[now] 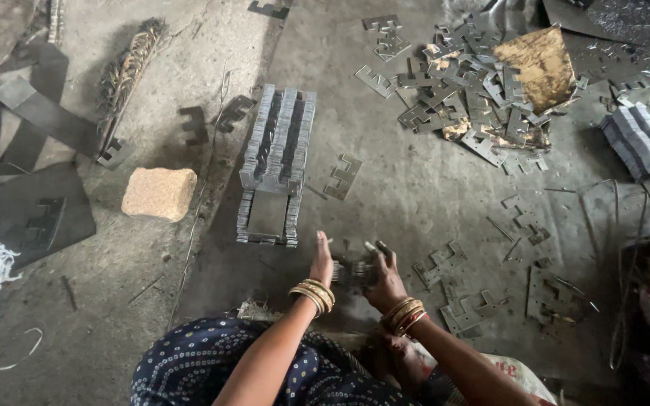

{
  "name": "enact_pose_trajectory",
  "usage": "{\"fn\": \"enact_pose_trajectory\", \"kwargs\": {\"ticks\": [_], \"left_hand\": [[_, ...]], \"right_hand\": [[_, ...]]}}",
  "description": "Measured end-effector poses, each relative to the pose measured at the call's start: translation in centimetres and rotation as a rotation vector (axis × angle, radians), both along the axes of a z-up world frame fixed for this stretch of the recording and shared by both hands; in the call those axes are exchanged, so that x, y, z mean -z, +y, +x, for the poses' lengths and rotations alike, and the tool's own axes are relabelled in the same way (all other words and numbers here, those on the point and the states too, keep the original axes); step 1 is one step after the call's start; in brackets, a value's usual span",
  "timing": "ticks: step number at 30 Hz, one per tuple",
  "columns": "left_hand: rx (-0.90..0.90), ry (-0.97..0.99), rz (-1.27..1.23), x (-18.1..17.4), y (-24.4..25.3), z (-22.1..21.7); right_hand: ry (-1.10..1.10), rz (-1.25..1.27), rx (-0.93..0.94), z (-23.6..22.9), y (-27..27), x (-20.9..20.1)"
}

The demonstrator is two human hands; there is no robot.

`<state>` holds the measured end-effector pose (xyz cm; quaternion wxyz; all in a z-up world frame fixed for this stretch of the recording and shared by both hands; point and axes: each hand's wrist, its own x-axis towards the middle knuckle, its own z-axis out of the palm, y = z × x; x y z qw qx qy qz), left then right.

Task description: The person sits on the floor and sorts small, flat metal pieces from a scattered pile. They pick up the pieces one by one, align them, and stack them into neat piles. The person continues this repetitive sorting and stacking process throughout the video.

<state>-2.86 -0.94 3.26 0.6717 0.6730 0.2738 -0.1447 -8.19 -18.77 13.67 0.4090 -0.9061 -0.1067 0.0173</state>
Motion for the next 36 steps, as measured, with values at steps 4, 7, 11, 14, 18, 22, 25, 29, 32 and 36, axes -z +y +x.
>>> {"fn": "enact_pose_trajectory", "kwargs": {"ticks": [4,7,11,14,18,22,25,29,32,36], "left_hand": [[-0.042,-0.017,0.068,0.1,-1.4,0.6],[-0.146,-0.398,0.092,-3.7,-1.2,1.1],[0.028,-0.521,0.499,-11.8,3.6,1.6],[0.309,-0.497,0.794,-16.4,8.3,0.2],[0.531,-0.489,1.209,-18.7,13.3,-2.7],[0.592,-0.374,1.229,-17.6,14.2,-3.9],[0.453,-0.443,1.171,-16.0,13.8,-4.0],[0.220,-0.453,1.014,-14.0,14.1,-3.3],[-0.101,-0.596,1.076,-12.8,15.2,-2.4],[-0.264,-0.430,0.817,-12.3,17.5,-1.9]], "right_hand": [[0.035,-0.319,-0.088,0.6,0.1,0.5],[-0.124,-0.689,-0.231,1.1,-0.3,0.8],[-0.174,-0.571,-0.364,1.9,-0.1,0.5],[0.033,-0.532,-0.227,2.4,0.2,1.0],[0.477,-0.372,0.054,5.0,0.8,2.8],[0.465,0.266,0.090,9.1,2.9,4.0],[0.220,0.291,-0.065,11.4,6.2,2.5],[0.096,-0.186,-0.103,14.8,13.5,-2.1],[-0.158,-0.483,-0.246,15.5,18.7,-4.0],[-0.401,-0.597,-0.394,14.1,21.6,-5.8]]}}
